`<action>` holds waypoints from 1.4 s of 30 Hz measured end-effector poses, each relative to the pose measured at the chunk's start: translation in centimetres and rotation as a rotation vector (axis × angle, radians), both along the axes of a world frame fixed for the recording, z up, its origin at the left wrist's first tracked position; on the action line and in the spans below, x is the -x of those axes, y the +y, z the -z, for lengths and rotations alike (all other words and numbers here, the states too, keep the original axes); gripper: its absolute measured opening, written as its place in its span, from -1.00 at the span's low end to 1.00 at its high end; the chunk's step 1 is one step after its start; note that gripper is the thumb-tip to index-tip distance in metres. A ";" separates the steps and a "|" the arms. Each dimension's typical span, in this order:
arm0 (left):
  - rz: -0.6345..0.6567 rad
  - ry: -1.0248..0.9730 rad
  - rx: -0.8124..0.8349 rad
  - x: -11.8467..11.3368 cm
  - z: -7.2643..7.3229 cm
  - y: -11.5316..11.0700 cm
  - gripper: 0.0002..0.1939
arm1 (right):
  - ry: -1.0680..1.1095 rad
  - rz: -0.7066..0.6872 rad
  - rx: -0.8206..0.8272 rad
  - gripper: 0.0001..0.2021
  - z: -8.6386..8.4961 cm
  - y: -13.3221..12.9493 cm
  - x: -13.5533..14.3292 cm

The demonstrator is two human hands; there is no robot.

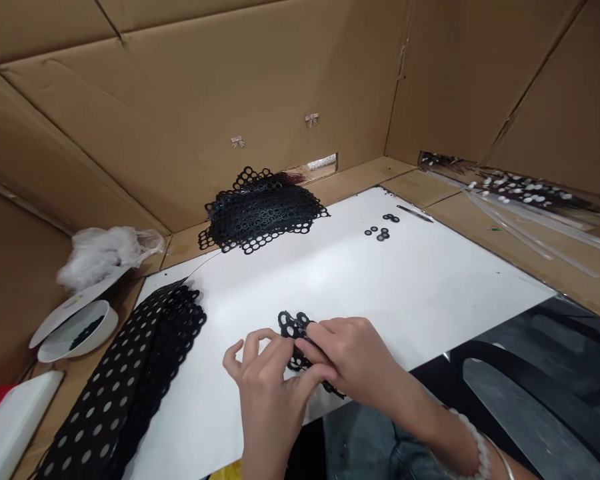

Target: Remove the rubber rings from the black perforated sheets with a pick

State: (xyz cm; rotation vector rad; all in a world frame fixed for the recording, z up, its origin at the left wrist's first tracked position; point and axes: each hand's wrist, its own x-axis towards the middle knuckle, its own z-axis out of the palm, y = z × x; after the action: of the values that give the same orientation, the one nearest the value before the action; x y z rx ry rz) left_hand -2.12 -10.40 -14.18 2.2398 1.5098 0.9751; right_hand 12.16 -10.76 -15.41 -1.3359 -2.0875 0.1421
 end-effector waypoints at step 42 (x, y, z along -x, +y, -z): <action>-0.221 -1.250 0.645 -1.6 1.1 0.2 -0.59 | 0.957 0.006 0.607 -0.51 -0.7 -0.8 0.4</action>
State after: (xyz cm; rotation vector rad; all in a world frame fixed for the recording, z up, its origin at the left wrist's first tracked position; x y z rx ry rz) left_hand -0.49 -10.15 -15.25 0.6959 1.1497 1.2952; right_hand 11.74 -11.57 -14.70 -1.2172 -1.2342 1.2264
